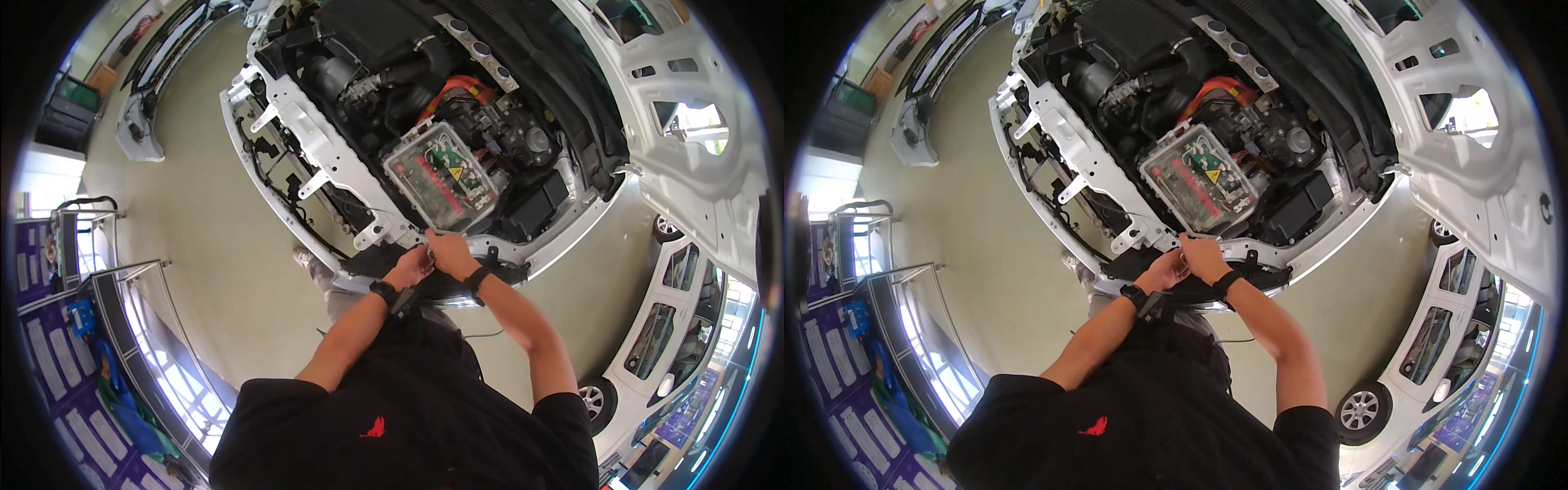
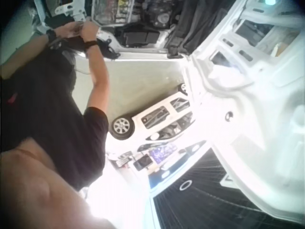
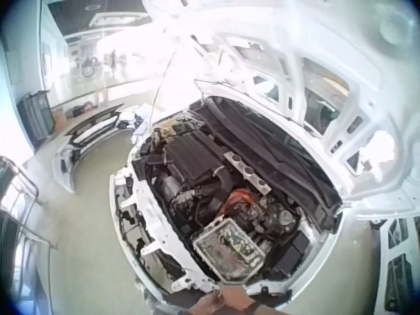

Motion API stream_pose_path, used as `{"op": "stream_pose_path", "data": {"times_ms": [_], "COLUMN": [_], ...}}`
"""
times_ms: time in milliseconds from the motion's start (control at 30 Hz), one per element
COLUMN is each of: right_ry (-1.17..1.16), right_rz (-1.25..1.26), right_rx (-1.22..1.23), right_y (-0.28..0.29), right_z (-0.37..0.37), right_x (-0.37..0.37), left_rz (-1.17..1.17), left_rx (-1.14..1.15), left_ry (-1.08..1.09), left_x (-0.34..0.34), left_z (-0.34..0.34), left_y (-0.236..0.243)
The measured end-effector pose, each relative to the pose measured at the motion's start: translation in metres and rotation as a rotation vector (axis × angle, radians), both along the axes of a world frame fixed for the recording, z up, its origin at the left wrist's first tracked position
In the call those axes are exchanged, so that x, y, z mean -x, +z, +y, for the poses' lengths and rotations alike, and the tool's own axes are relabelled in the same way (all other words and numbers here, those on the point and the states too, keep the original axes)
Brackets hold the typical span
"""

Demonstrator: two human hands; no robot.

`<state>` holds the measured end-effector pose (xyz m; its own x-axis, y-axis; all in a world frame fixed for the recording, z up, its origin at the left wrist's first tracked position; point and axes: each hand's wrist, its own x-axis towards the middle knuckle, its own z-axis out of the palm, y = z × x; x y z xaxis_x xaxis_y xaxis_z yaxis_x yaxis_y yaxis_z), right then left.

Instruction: Use a socket wrench to unscrew a bolt from a vehicle's frame and remove the bolt.

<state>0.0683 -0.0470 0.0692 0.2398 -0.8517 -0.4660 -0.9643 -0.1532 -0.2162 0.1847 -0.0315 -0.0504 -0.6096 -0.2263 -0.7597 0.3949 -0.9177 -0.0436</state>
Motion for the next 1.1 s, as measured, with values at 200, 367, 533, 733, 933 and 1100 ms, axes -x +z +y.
{"op": "stream_pose_path", "data": {"times_ms": [200, 367, 533, 733, 933, 1100], "right_ry": [-0.633, -0.064, -0.633, -0.082, -0.504, -0.286], "right_rz": [-0.272, 0.054, -0.372, 0.016, -0.272, -0.122], "right_rx": [-0.541, 0.1, -0.506, 0.062, -0.51, -0.147], "right_y": [-0.015, -0.018, -0.014, -0.018, -0.012, -0.026], "right_z": [0.013, 0.016, 0.003, 0.006, -0.009, 0.011], "right_x": [0.001, 0.007, 0.002, 0.008, 0.002, 0.009], "left_rz": [-0.084, -0.09, -0.045, -0.104, -0.024, -0.075], "left_rx": [0.047, -0.011, 0.045, -0.008, 0.031, -0.063], "left_ry": [-0.058, -0.116, -0.105, -0.118, 0.012, -0.08], "left_x": [0.004, 0.001, 0.0, 0.003, 0.003, 0.004], "left_z": [0.002, -0.002, 0.0, -0.004, 0.002, 0.001], "left_y": [0.015, 0.02, 0.0, 0.018, -0.001, 0.015]}}
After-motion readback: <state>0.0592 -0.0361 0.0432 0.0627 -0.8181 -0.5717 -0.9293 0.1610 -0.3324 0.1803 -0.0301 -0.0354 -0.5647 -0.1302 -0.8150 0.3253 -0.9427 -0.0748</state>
